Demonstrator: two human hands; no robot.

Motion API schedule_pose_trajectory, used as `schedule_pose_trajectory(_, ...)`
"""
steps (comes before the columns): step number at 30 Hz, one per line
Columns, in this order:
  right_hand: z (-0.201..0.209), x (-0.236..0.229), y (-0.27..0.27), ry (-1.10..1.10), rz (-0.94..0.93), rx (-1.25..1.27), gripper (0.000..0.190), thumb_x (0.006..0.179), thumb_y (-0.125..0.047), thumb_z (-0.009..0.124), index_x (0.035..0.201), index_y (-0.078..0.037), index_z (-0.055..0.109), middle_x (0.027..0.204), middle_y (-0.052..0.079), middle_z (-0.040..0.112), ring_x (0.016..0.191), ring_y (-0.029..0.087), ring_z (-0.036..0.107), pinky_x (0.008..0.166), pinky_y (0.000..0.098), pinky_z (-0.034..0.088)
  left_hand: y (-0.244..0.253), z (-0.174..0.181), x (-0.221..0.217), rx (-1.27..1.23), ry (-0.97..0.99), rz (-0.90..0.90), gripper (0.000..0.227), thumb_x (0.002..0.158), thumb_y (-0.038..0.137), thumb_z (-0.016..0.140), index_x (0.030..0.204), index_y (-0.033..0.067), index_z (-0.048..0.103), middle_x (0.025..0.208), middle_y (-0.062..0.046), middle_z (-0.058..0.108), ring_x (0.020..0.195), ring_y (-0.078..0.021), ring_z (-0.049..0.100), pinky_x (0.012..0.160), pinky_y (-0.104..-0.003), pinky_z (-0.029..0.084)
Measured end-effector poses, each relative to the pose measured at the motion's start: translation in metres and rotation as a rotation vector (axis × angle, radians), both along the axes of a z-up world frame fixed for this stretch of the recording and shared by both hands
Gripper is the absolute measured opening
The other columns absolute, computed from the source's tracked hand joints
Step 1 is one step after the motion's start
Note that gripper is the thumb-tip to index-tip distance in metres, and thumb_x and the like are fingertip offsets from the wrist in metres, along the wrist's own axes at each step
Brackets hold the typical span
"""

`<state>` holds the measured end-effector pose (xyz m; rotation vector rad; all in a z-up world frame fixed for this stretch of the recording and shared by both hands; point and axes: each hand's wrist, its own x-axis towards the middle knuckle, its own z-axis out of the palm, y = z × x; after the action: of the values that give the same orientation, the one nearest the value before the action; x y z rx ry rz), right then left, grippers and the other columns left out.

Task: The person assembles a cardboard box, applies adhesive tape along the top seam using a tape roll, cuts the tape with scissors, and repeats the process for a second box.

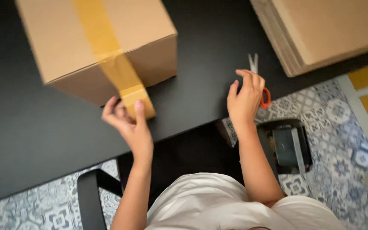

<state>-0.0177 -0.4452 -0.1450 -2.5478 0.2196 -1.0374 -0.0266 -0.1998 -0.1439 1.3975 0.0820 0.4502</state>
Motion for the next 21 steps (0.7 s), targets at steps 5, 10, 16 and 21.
schedule_pose_trajectory(5, -0.008, -0.025, -0.029, 0.140, -0.233, 0.002, 0.022, 0.074, -0.005, 0.065, 0.095, -0.009, 0.059, 0.090, 0.006, 0.054, 0.088, 0.027, 0.052, 0.081, 0.0391, 0.042, -0.001, 0.005, -0.002, 0.227, -0.134, 0.196, 0.063, 0.091, -0.002, 0.065, 0.129, 0.0078, 0.016, 0.119, -0.014, 0.032, 0.107, -0.0239, 0.040, 0.084, -0.031, 0.038)
schedule_pose_trajectory(10, -0.017, -0.030, -0.039, 0.225, -0.334, 0.013, 0.028, 0.069, -0.014, 0.071, 0.094, -0.009, 0.057, 0.089, 0.007, 0.052, 0.082, 0.029, 0.052, 0.076, 0.0410, 0.043, -0.013, 0.028, -0.008, 0.319, -0.154, 0.218, 0.068, 0.089, -0.006, 0.068, 0.130, 0.0088, 0.017, 0.125, -0.013, 0.026, 0.108, -0.0256, 0.034, 0.086, -0.030, 0.036)
schedule_pose_trajectory(16, -0.007, -0.031, -0.034, 0.323, -0.374, -0.015, 0.039, 0.065, -0.020, 0.076, 0.095, -0.005, 0.056, 0.085, 0.012, 0.053, 0.080, 0.032, 0.055, 0.074, 0.0424, 0.044, -0.022, 0.050, -0.007, 0.449, -0.162, 0.267, 0.062, 0.087, -0.003, 0.069, 0.128, 0.0060, 0.024, 0.129, -0.011, 0.022, 0.118, -0.0274, 0.030, 0.095, -0.036, 0.032)
schedule_pose_trajectory(21, -0.002, -0.028, -0.034, 0.453, -0.392, -0.012, 0.049, 0.066, -0.024, 0.077, 0.105, -0.002, 0.056, 0.086, 0.016, 0.057, 0.081, 0.035, 0.059, 0.074, 0.0435, 0.047, -0.021, 0.054, -0.005, 0.477, -0.159, 0.272, 0.058, 0.087, -0.002, 0.068, 0.129, 0.0034, 0.029, 0.128, -0.011, 0.024, 0.121, -0.0271, 0.030, 0.096, -0.035, 0.031)
